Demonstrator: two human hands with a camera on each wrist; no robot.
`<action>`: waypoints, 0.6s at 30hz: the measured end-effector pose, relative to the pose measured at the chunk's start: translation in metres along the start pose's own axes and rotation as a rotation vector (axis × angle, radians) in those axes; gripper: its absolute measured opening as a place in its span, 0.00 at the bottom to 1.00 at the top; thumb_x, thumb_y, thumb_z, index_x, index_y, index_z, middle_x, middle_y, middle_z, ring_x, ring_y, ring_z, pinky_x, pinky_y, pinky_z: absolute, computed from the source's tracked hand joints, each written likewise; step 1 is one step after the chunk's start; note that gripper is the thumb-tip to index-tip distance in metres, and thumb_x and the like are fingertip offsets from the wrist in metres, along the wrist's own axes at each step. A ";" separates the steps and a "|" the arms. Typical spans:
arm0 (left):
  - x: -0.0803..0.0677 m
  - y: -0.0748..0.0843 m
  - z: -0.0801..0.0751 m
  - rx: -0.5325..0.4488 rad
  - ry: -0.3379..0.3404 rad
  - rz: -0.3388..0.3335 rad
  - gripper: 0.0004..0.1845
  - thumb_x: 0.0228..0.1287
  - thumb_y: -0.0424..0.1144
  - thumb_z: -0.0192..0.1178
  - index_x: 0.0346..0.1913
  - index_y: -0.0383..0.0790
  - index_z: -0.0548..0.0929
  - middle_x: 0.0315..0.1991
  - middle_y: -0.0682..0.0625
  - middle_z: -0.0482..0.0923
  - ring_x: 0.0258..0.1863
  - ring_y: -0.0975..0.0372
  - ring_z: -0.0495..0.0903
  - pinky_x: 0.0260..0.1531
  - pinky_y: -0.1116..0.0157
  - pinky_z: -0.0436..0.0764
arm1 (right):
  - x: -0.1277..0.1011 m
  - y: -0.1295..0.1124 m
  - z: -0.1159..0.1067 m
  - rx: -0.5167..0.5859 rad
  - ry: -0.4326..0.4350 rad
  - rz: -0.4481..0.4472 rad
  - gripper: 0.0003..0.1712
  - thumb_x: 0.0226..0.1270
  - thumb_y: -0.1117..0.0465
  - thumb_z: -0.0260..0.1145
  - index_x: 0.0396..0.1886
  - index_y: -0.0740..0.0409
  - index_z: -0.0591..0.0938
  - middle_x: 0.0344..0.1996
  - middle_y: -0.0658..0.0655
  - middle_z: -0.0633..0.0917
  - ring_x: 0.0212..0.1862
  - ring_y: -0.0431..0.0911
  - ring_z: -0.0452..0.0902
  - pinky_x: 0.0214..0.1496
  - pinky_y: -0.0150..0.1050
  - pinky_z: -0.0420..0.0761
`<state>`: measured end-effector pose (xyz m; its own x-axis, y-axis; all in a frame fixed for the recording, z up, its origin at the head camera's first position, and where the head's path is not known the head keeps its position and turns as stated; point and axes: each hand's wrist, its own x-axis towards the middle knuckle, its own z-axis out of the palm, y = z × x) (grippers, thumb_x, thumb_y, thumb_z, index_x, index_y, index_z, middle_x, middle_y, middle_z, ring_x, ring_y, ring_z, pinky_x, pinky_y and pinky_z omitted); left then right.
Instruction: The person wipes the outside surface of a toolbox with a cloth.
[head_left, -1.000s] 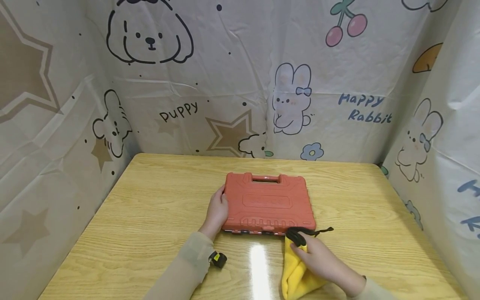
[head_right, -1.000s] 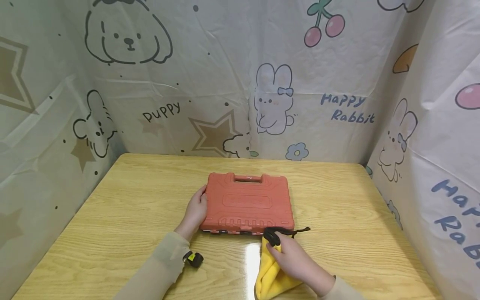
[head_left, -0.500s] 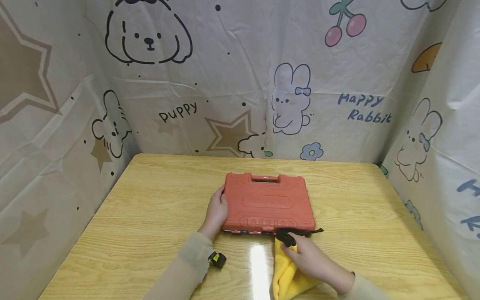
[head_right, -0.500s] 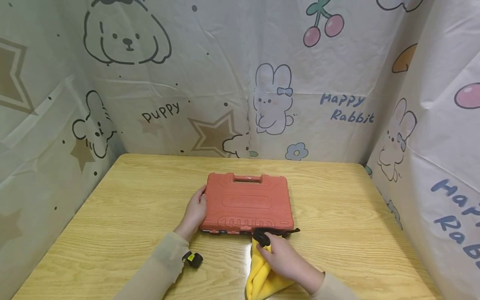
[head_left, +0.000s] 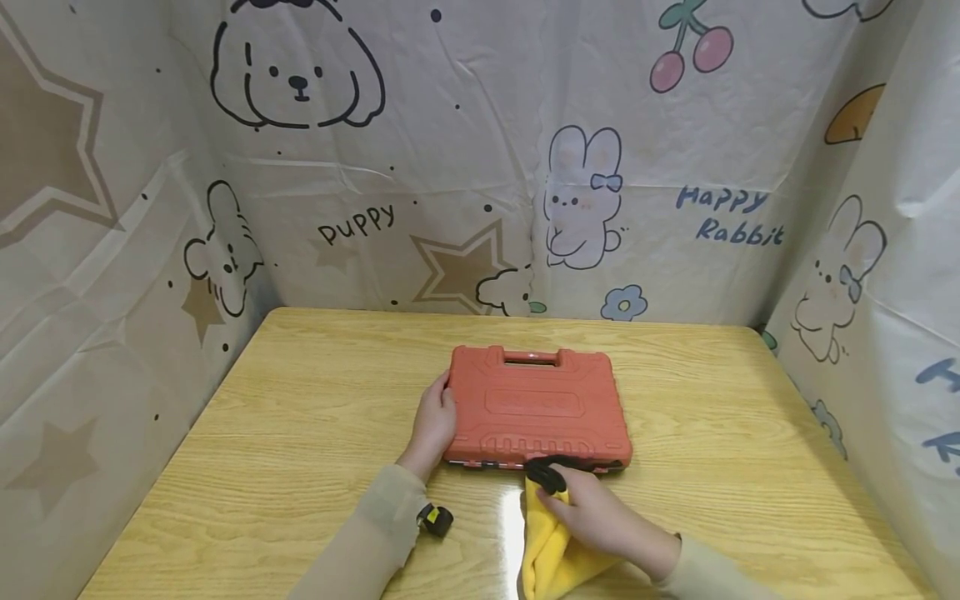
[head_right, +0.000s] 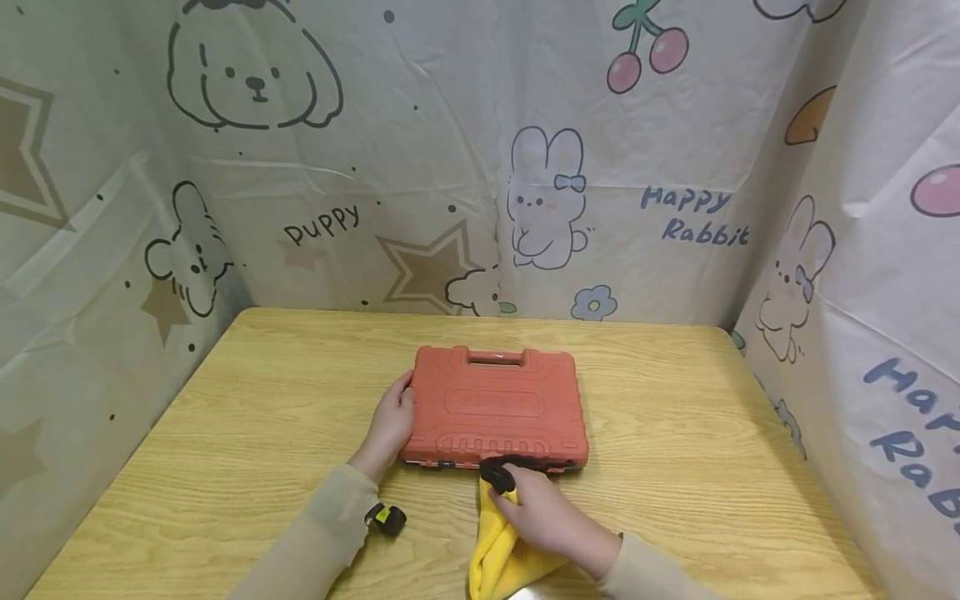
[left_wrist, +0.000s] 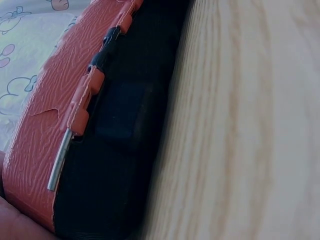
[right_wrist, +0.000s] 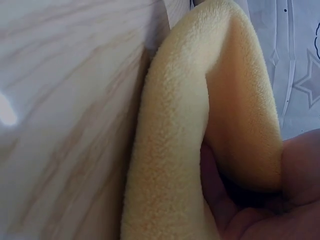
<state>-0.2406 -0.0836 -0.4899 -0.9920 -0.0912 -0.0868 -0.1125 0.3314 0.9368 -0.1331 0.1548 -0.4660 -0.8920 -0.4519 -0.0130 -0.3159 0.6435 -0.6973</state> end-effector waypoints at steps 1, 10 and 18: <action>0.000 0.000 0.000 0.000 0.001 -0.002 0.26 0.84 0.35 0.35 0.79 0.32 0.59 0.78 0.33 0.59 0.79 0.42 0.56 0.78 0.43 0.58 | 0.001 -0.001 0.001 -0.001 -0.001 -0.001 0.13 0.76 0.57 0.64 0.55 0.57 0.83 0.48 0.54 0.89 0.51 0.45 0.82 0.56 0.48 0.84; -0.001 0.001 -0.001 0.003 0.005 0.016 0.26 0.84 0.34 0.36 0.79 0.30 0.60 0.78 0.32 0.59 0.79 0.41 0.57 0.78 0.43 0.58 | 0.004 -0.009 0.008 0.000 0.000 -0.022 0.16 0.76 0.57 0.65 0.58 0.58 0.83 0.53 0.60 0.88 0.60 0.57 0.83 0.63 0.57 0.81; -0.002 0.002 0.000 -0.006 0.005 0.001 0.27 0.84 0.34 0.35 0.80 0.32 0.59 0.78 0.32 0.59 0.79 0.41 0.56 0.78 0.43 0.58 | 0.012 -0.014 0.015 -0.030 -0.016 -0.043 0.13 0.76 0.58 0.65 0.55 0.57 0.83 0.50 0.59 0.89 0.57 0.55 0.84 0.61 0.55 0.82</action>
<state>-0.2390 -0.0831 -0.4879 -0.9918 -0.0956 -0.0847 -0.1115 0.3259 0.9388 -0.1345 0.1307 -0.4674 -0.8722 -0.4891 0.0048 -0.3635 0.6416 -0.6754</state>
